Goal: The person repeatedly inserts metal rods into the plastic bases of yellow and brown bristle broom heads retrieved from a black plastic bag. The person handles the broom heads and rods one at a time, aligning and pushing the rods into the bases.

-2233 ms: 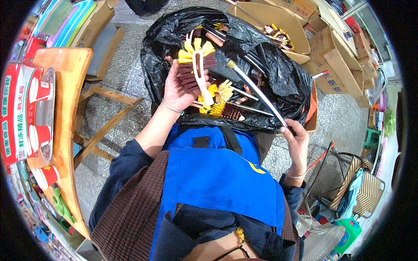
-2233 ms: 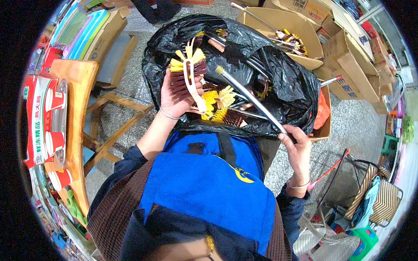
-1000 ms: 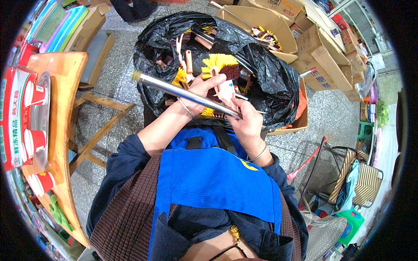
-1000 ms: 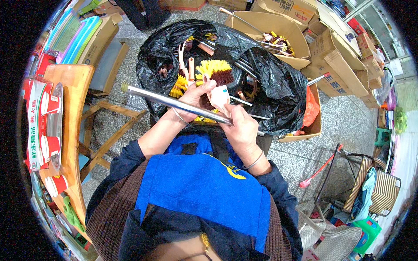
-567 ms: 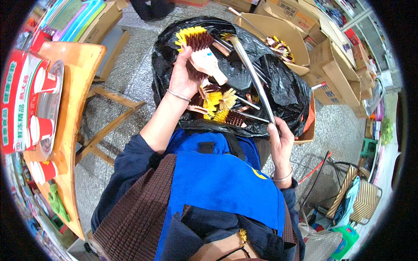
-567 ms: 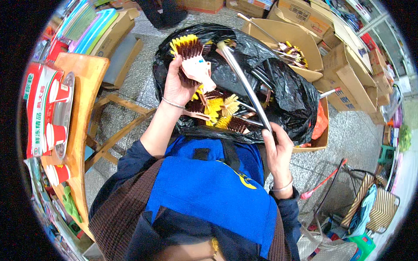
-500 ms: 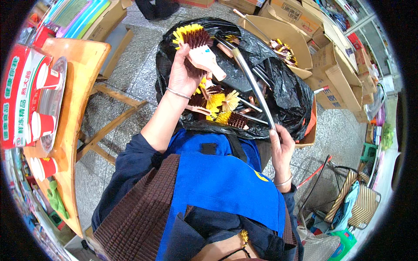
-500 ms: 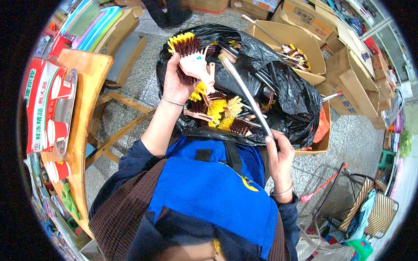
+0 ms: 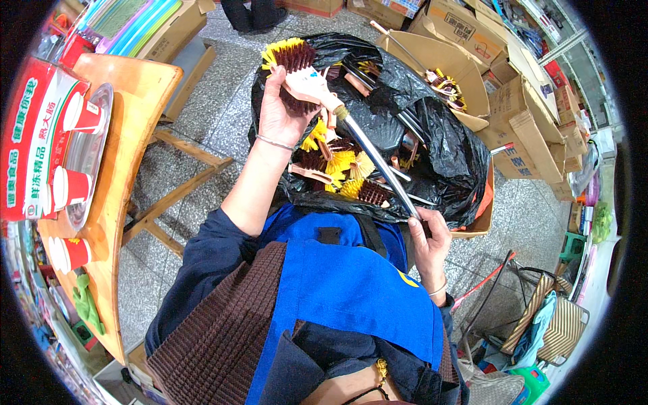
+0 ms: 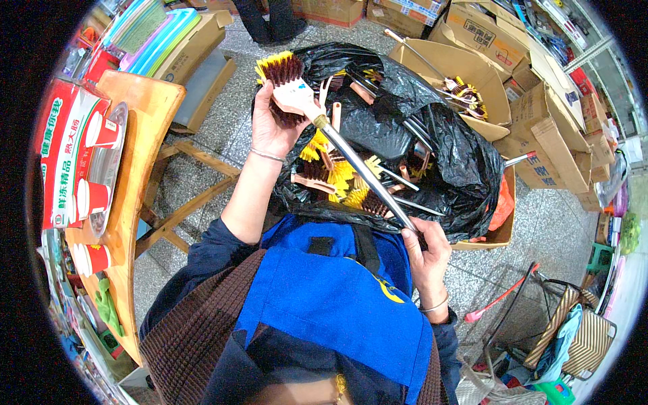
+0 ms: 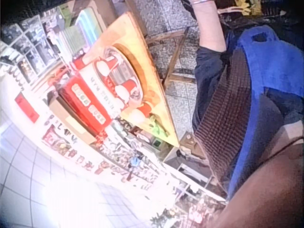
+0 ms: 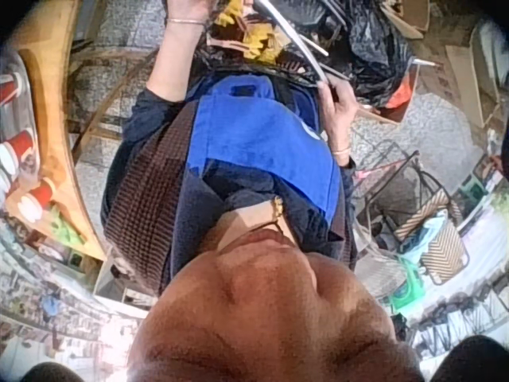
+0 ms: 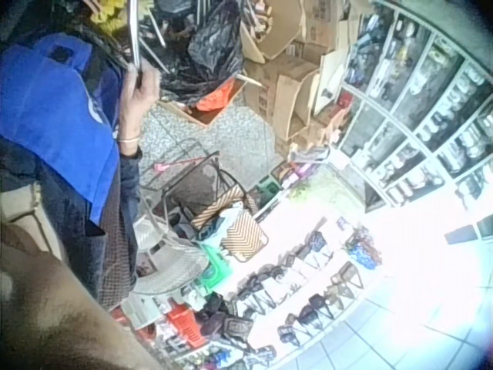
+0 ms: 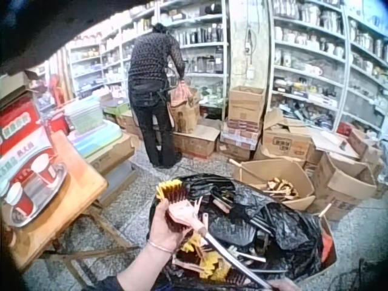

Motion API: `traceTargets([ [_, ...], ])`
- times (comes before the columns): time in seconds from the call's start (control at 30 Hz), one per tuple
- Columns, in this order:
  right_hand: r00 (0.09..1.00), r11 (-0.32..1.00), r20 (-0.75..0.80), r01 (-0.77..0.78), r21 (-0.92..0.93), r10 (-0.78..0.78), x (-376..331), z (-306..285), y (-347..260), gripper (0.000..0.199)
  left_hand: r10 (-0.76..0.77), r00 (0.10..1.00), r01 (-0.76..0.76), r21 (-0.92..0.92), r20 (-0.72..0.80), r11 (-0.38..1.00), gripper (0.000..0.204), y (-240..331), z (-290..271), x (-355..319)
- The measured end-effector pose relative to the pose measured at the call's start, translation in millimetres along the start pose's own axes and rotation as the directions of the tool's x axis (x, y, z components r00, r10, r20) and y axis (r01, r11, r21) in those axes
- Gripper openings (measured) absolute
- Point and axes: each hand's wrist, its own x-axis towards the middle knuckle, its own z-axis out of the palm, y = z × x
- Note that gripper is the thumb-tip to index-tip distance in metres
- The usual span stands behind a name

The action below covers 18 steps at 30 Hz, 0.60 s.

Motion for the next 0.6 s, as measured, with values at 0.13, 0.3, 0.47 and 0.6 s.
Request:
traceTargets([
  [0.13, 1.000, 1.000, -0.006, -0.001, -0.016, 0.001, -0.9, -0.1, 1.9, 0.018, -0.014, 0.999, 0.014, 0.012, 0.047, 1.000, 0.047, 0.0, -1.0, 0.7],
  [0.3, 1.000, 1.000, -0.006, -0.003, -0.020, 0.003, 0.5, 0.4, 2.8, 0.018, -0.010, 0.999, 0.010, 0.011, 0.034, 1.000, 0.047, -2.6, -2.6, 1.0],
  [0.47, 1.000, 0.997, -0.008, 0.011, -0.079, -0.011, 1.2, 0.2, 5.4, 0.019, -0.013, 0.999, 0.012, 0.027, 0.053, 1.000, 0.046, -2.3, -4.9, 0.9],
  [0.6, 0.996, 0.988, -0.091, 0.003, -0.152, -0.017, 0.0, 0.0, 8.4, 0.025, 0.042, 0.998, -0.047, 0.097, 0.048, 0.994, 0.046, -1.6, -2.8, -1.1],
])
